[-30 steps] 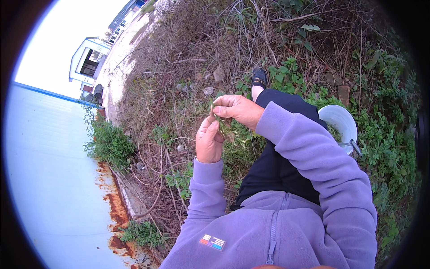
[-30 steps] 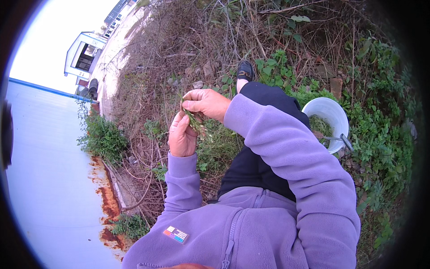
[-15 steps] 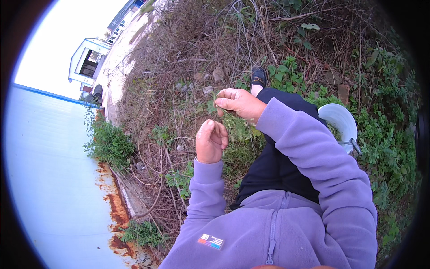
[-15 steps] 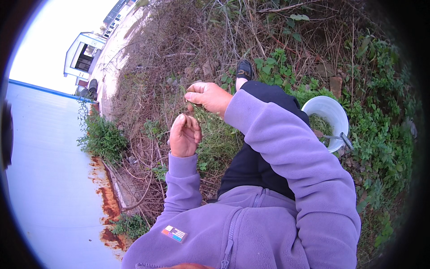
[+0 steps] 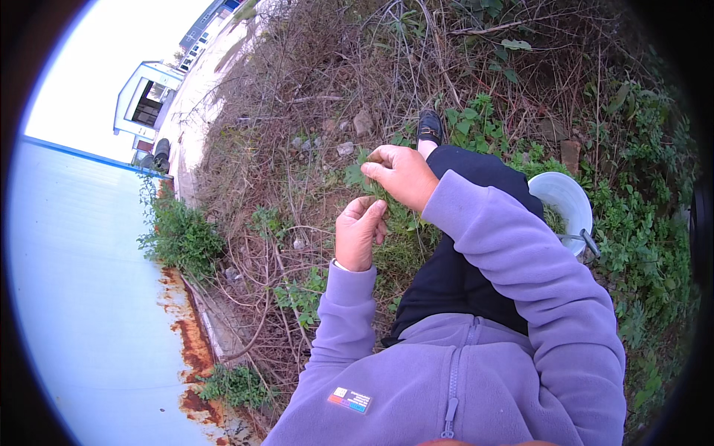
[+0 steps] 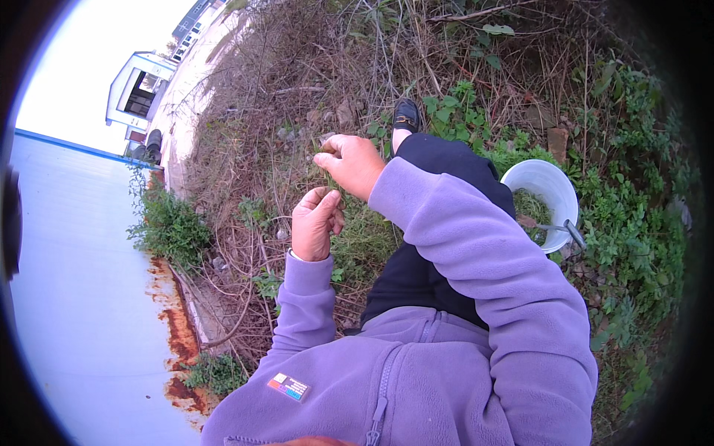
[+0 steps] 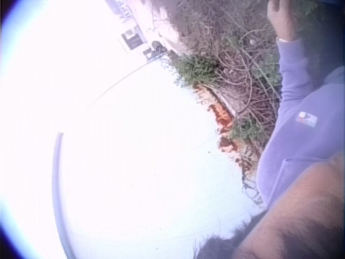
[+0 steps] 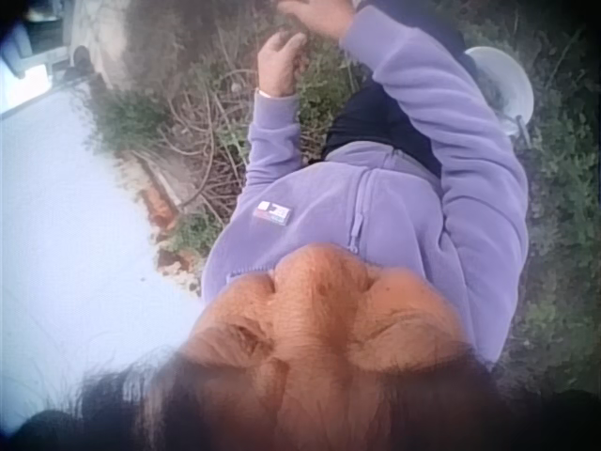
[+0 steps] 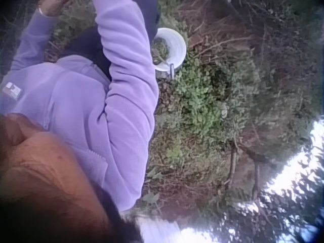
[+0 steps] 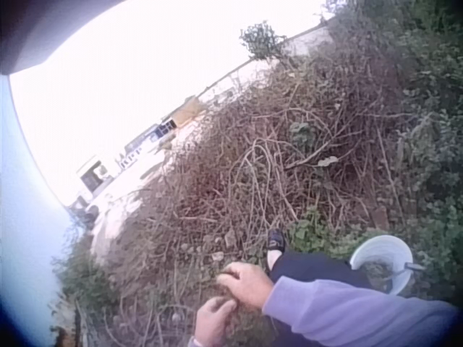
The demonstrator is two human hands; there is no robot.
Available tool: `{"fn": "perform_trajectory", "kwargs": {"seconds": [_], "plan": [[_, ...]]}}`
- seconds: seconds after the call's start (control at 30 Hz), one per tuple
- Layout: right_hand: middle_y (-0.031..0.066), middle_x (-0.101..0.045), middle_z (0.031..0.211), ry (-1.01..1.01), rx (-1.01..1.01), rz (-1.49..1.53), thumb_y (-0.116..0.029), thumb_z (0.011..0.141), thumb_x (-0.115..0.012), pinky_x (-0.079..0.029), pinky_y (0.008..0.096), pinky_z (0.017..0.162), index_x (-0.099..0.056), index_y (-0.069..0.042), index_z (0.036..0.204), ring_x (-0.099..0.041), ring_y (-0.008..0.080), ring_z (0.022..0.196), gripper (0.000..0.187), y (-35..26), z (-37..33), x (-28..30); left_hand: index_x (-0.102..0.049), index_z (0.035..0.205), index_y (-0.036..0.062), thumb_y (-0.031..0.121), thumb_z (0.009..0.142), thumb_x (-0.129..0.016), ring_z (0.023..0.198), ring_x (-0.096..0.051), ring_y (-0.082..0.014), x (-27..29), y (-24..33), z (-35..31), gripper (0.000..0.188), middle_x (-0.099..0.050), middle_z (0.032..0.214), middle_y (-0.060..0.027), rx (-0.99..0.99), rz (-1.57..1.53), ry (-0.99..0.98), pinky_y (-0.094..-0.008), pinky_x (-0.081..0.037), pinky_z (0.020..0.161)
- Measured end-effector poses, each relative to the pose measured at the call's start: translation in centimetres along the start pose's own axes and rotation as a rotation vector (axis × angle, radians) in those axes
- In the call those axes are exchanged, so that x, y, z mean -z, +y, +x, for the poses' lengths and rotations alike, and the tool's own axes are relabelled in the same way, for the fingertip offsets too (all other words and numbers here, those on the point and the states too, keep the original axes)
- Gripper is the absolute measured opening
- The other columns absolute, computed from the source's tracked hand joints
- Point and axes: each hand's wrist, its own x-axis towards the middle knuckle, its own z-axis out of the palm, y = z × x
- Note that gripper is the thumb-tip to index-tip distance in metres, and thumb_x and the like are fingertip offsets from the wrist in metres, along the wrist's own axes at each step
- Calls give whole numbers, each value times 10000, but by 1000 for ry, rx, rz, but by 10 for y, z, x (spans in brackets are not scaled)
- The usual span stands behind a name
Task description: The person sits on a small stool and repeatedly picks up small green plants from a white bucket, separates leaves from stems by hand, and places the leaves back into the bucket. The person also uses a small hand hoe to scrape and move plant material within the bucket.
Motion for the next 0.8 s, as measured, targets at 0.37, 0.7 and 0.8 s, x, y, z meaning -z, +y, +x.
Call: {"fn": "perform_trajectory", "kwargs": {"seconds": [0.37, 0.7, 0.8], "plan": [[165, -683, 960, -244, -212, 103, -273, 775, -705, -494, 308, 794, -637, 79, 1048, -644, 181, 888, 450, -1, 2, 3, -549, 958, 51, 118, 887, -583, 483, -523, -116, 6, 5, -2, 103, -589, 695, -32, 25, -164, 34, -233, -388, 416], [-13, -592, 706, -168, -172, 57, -225, 840, -670, -405, 237, 552, -665, -1, 871, -493, 44, 627, 227, -2, 2, 4, -548, 951, 56, 203, 896, -548, 527, -525, -131, 14, 4, 0, 157, -594, 730, -66, 20, -310, 8, -259, -409, 451], [35, -623, 725, -152, -131, 57, -240, 818, -676, -439, 272, 598, -668, 13, 869, -541, 85, 658, 258, 0, 2, 3, -552, 952, 65, 261, 911, -545, 574, -549, -148, 13, 3, -1, 201, -600, 749, -73, 45, -378, 4, -279, -423, 478]]}}
